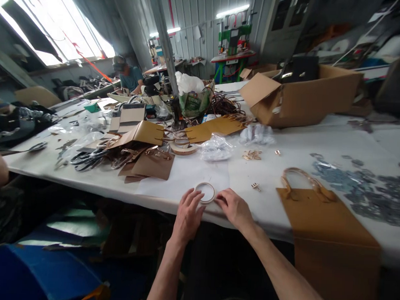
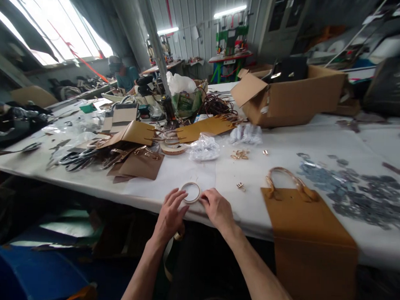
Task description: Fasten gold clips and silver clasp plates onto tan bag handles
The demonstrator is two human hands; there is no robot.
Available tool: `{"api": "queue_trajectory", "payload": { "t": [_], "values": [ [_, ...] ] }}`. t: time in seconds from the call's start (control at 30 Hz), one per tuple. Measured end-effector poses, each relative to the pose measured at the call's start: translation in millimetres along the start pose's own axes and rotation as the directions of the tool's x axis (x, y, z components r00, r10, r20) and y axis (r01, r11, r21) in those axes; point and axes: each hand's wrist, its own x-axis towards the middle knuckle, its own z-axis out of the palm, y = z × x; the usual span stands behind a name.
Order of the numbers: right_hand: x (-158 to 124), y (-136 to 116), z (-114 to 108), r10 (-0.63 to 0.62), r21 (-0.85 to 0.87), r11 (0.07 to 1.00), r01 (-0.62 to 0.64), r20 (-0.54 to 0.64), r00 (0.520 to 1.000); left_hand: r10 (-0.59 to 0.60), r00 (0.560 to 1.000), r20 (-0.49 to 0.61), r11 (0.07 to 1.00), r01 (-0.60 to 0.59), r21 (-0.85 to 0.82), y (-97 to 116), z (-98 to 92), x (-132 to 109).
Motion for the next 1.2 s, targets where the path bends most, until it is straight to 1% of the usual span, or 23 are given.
{"api": "queue_trajectory", "payload": {
  "t": [0.03,0.1,0.17,0.23,0.3,0.4,0.47,0.57,0.67,0.8,0.9,1.03,1.07,1.1,1.13,1.17,1.2],
  "values": [
    [-3,-1,-2,-0.002,-0.013,1.000,0.002,-0.002,1.000,0.045,0.998,0.043,0.999,-0.044,-0.014,2,4.7,6],
    [-12,-3,-6,-0.010,-0.029,1.000,0.010,-0.004,1.000,0.088,0.989,0.122,0.996,-0.086,-0.023,6,12.9,15],
    [-24,-5,-9,-0.014,-0.029,0.999,0.014,-0.005,1.000,0.086,0.980,0.180,0.996,-0.090,0.012,8,17.7,20],
    [-36,-6,-11,-0.008,-0.016,1.000,0.008,-0.013,1.000,0.089,0.973,0.212,0.991,-0.108,0.076,9,18.9,23],
    [-45,-7,-12,0.012,0.007,1.000,-0.011,-0.031,0.999,0.134,0.953,0.270,0.979,-0.171,0.115,11,18.2,24],
    [-49,-10,-15,0.052,0.042,0.998,-0.050,-0.050,0.997,0.218,0.909,0.355,0.960,-0.265,0.089,11,18.1,29],
    [-48,-11,-16,0.067,0.062,0.996,-0.063,-0.055,0.996,0.249,0.901,0.356,0.958,-0.283,0.044,7,20.8,32],
    [-44,-9,-17,0.068,0.064,0.996,-0.064,-0.059,0.996,0.275,0.901,0.336,0.956,-0.293,0.004,-1,28.2,37],
    [-43,-7,-18,0.072,0.006,0.997,-0.072,-0.042,0.997,0.269,0.896,0.352,0.956,-0.294,0.016,-3,33.5,39],
    [-45,-7,-18,0.068,-0.037,0.997,-0.069,-0.035,0.997,0.246,0.898,0.364,0.959,-0.281,0.046,2,35.1,37],
    [-43,-6,-15,0.058,-0.058,0.996,-0.060,-0.040,0.998,0.223,0.918,0.328,0.969,-0.247,0.033,4,38.4,33],
    [-42,-1,-3,0.044,-0.109,0.993,-0.054,-0.096,0.994,0.133,0.963,0.234,0.991,-0.134,-0.010,10,46.0,28],
    [-44,0,1,0.010,-0.117,0.993,-0.021,-0.099,0.995,0.108,0.971,0.214,0.994,-0.107,-0.017,12,47.7,28],
    [-49,0,4,-0.053,-0.118,0.992,0.043,-0.081,0.995,0.087,0.976,0.200,0.996,-0.084,-0.021,14,49.2,28],
    [-56,-1,6,-0.146,-0.102,0.985,0.141,-0.042,0.988,0.064,0.980,0.188,0.998,-0.062,-0.021,16,50.2,28],
    [-65,-2,7,-0.253,-0.063,0.965,0.253,0.012,0.968,0.040,0.983,0.179,0.999,-0.038,-0.016,17,50.6,29],
    [-75,-3,6,-0.347,0.000,0.938,0.348,0.064,0.936,0.019,0.985,0.174,1.000,-0.018,-0.007,18,50.4,30]
  ]
}}
